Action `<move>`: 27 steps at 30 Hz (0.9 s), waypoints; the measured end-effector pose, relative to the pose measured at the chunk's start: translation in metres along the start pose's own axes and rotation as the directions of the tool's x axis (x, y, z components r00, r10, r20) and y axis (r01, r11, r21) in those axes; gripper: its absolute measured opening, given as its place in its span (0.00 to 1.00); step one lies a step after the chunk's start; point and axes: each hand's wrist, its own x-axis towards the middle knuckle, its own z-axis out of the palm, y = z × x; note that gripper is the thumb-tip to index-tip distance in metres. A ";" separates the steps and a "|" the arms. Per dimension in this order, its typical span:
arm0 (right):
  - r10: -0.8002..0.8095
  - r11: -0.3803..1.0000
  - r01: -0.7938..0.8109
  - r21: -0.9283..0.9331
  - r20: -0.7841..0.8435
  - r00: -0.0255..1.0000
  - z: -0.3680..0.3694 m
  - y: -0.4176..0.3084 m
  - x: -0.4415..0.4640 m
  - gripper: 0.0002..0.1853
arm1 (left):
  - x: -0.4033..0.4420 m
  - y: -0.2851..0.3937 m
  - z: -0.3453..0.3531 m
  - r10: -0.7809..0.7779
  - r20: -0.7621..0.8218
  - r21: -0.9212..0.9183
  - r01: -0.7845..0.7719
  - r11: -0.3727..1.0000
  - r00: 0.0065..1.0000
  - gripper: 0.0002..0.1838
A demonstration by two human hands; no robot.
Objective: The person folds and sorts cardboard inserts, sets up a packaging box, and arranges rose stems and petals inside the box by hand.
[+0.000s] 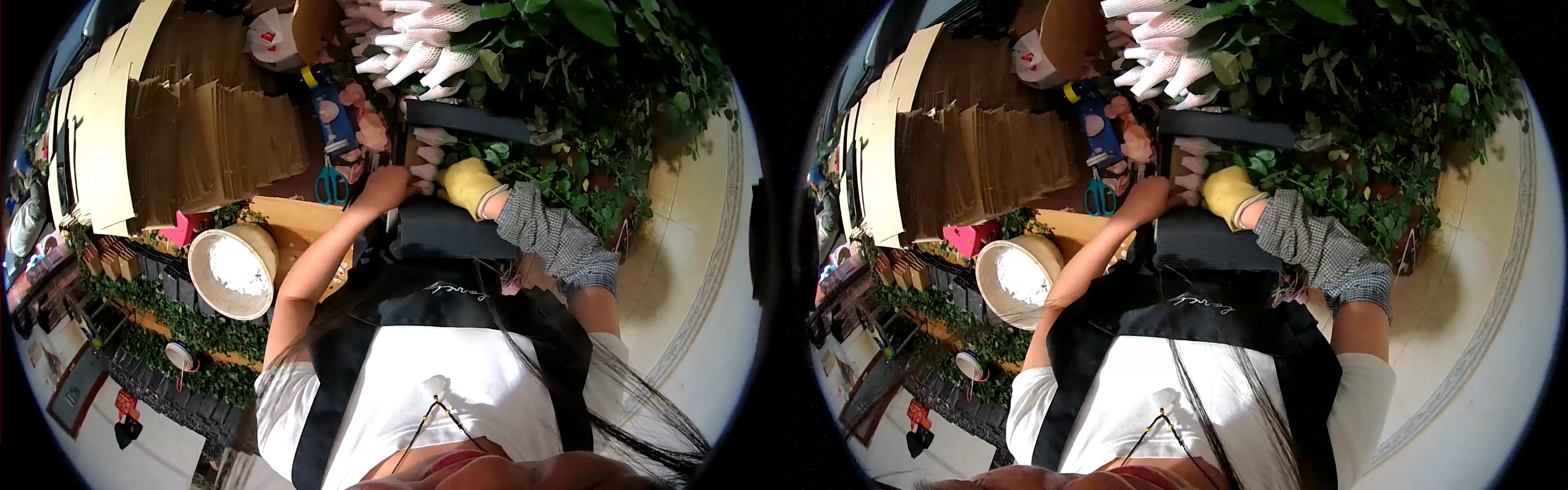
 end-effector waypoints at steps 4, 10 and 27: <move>0.045 0.976 -0.030 -0.215 0.063 0.997 0.032 -0.002 0.023 0.11 | -0.004 -0.015 0.000 0.201 -0.033 -0.585 -0.181 0.791 0.979 0.18; 0.072 0.979 -0.064 -0.191 0.033 0.997 0.019 -0.002 0.012 0.12 | -0.045 -0.038 0.028 -0.273 -0.322 -0.844 -0.144 0.517 0.906 0.07; 0.171 0.985 -0.171 -0.013 0.132 0.976 0.043 0.028 0.033 0.21 | 0.013 0.005 0.004 0.037 -0.289 -0.231 -0.107 0.967 0.957 0.17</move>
